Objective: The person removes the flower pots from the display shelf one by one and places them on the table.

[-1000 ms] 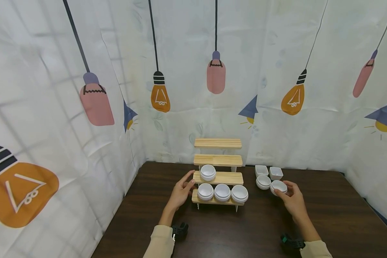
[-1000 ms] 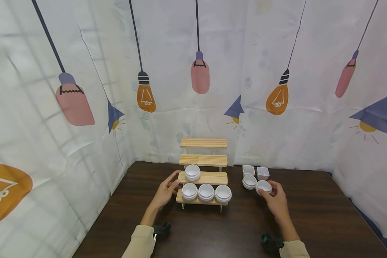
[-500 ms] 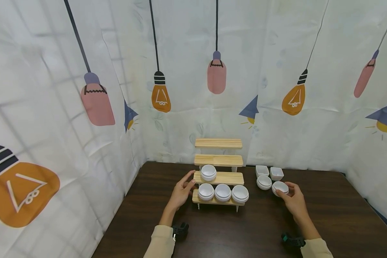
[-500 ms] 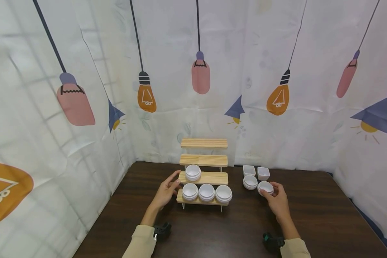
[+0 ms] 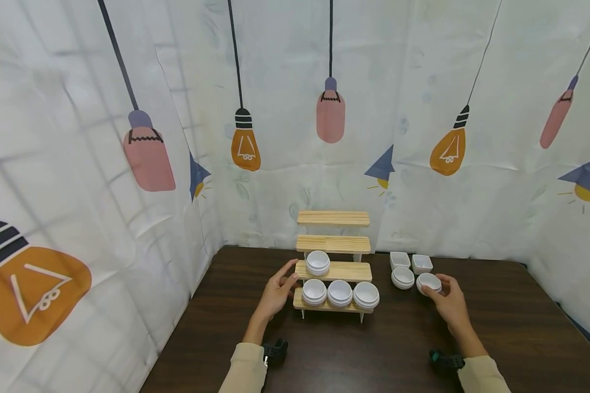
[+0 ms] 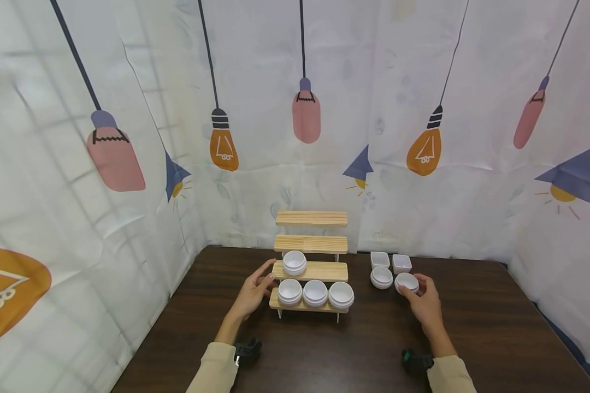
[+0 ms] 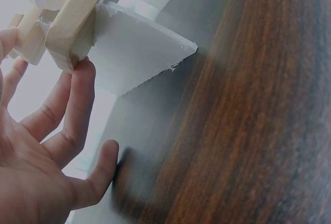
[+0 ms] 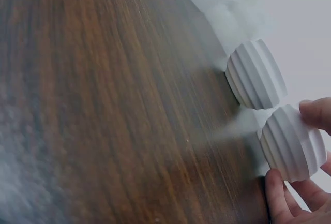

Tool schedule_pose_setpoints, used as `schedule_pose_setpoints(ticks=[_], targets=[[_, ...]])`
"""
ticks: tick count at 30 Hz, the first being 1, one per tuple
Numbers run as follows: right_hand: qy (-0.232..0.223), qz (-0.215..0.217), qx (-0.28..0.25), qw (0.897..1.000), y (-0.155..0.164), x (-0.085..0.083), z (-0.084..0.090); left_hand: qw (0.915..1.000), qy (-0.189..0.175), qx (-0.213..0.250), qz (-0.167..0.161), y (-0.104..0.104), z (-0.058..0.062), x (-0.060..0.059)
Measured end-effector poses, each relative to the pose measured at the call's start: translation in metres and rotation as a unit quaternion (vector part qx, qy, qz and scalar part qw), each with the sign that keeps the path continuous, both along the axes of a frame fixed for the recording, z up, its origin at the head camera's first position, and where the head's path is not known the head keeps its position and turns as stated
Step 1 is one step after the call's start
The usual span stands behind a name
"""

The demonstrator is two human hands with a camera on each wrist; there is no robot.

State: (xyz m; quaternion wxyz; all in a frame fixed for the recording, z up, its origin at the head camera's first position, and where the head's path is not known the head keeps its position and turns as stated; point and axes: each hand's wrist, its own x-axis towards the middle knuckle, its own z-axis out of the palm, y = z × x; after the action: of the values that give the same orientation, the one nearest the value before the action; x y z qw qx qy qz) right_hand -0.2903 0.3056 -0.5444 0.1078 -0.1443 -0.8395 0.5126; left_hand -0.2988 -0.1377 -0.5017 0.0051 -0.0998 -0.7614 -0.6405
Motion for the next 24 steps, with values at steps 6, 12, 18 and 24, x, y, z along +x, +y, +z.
schedule_pose_setpoints(ticks=[6,12,18,24], targets=[[0.005,-0.005,-0.008,1.000,0.0031,-0.0032,-0.0022,0.9999,0.002,-0.008,-0.006,-0.0007,0.0018,0.0004],[0.006,-0.002,-0.012,1.000,0.0034,-0.0066,-0.0035,1.0000,-0.002,-0.004,-0.001,0.0000,0.0008,0.0006],[0.001,-0.006,-0.013,1.000,0.0037,-0.0092,-0.0037,1.0000,0.002,0.002,0.003,0.0008,-0.0007,0.0007],[0.005,-0.007,-0.004,1.000,0.0038,-0.0094,-0.0055,1.0000,0.004,-0.008,0.001,0.0000,0.0004,0.0004]])
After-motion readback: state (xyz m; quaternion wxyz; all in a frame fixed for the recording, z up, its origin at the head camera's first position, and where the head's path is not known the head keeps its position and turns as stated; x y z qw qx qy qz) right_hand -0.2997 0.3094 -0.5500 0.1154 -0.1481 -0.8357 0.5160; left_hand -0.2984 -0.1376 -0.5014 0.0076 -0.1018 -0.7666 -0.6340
